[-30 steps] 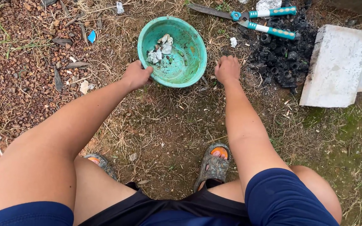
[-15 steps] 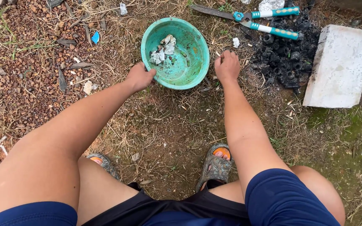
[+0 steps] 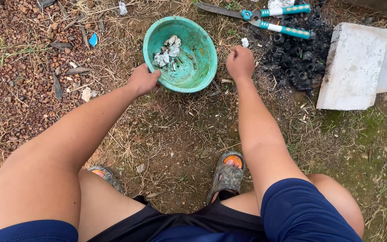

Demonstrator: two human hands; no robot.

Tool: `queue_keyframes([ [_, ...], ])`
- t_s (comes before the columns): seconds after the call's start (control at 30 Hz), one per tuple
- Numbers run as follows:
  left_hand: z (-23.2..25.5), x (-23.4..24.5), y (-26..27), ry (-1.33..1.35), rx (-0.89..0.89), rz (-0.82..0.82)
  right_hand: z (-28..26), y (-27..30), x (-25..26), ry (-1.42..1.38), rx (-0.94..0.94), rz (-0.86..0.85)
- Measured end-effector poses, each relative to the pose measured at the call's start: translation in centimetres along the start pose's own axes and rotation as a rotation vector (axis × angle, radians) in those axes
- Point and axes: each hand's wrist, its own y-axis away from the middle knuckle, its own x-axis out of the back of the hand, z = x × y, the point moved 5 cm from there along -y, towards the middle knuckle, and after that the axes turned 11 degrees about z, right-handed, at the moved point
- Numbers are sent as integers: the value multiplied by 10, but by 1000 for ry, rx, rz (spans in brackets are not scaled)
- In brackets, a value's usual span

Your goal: Picking up various pieces of trash and debris from the ground and placing them into a green bowl.

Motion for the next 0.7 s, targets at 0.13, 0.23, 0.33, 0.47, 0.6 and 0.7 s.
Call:
queue_keyframes([
  [0.13,-11,-4,-4,6,-51,-10,58,22,24,479,-346,-228],
  [0.23,-11,-4,-1,52,9,-38,92,39,20,581,-337,-293],
  [0.33,-8,-3,2,38,30,-36,102,46,17,566,-262,-310],
  [0.47,-6,-1,-2,75,56,5,90,40,14,531,-233,-350],
  [0.6,-7,1,-2,97,40,19,87,41,11,520,-282,-368],
  [0.7,-11,2,-9,-33,4,27,87,29,14,491,-329,-324],
])
